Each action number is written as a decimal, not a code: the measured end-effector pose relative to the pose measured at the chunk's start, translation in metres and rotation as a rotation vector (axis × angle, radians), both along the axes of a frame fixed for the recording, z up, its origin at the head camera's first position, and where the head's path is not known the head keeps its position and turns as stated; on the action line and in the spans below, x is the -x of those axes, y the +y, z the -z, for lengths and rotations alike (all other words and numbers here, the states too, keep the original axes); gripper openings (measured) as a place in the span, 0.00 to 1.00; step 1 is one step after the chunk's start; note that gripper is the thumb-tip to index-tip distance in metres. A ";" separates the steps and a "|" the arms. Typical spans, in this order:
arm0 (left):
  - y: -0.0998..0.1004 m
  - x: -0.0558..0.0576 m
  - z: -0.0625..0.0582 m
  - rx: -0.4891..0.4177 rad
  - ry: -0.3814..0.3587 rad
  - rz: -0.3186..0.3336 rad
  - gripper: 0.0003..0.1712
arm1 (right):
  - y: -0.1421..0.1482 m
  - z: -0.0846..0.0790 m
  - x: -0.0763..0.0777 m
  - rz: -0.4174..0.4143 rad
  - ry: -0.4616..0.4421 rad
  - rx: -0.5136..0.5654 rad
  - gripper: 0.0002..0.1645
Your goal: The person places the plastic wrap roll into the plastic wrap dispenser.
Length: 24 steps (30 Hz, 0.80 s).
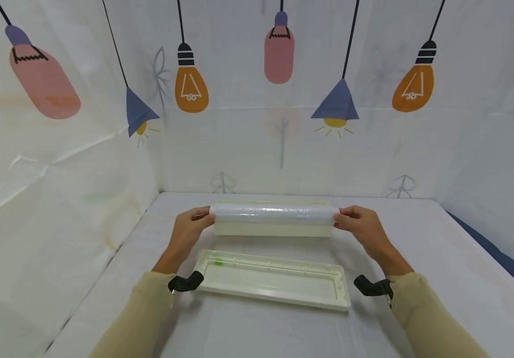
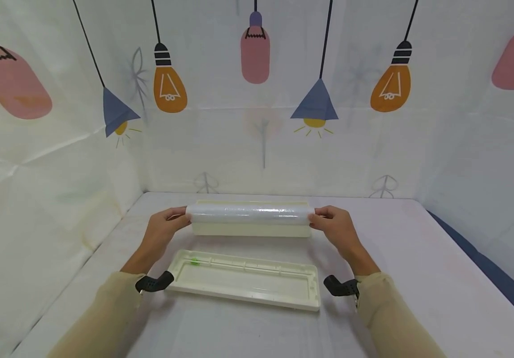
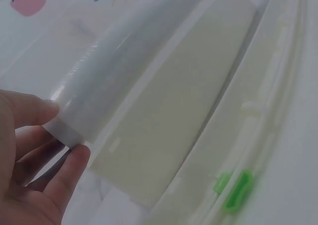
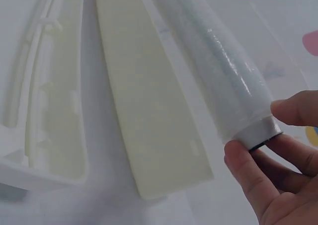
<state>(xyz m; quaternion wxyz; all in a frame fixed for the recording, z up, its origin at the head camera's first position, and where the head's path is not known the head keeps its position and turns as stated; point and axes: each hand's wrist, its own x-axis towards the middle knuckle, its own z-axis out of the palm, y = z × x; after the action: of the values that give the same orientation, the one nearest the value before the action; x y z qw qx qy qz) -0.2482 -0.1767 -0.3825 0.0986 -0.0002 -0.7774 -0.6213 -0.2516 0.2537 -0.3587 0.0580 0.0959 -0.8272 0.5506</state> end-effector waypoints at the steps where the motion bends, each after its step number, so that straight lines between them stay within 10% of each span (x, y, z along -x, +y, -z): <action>1: 0.000 0.001 0.000 -0.004 0.000 0.000 0.22 | 0.000 0.000 0.001 0.000 -0.004 -0.002 0.27; 24: 0.001 0.018 -0.010 -0.141 -0.048 0.021 0.26 | -0.004 0.001 0.016 0.030 -0.043 0.084 0.29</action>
<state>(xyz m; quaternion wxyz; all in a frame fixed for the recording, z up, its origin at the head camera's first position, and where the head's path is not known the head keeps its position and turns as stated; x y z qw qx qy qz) -0.2663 -0.1753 -0.3722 0.0734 0.0134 -0.7339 -0.6752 -0.2679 0.2498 -0.3596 0.0523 0.0694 -0.8058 0.5858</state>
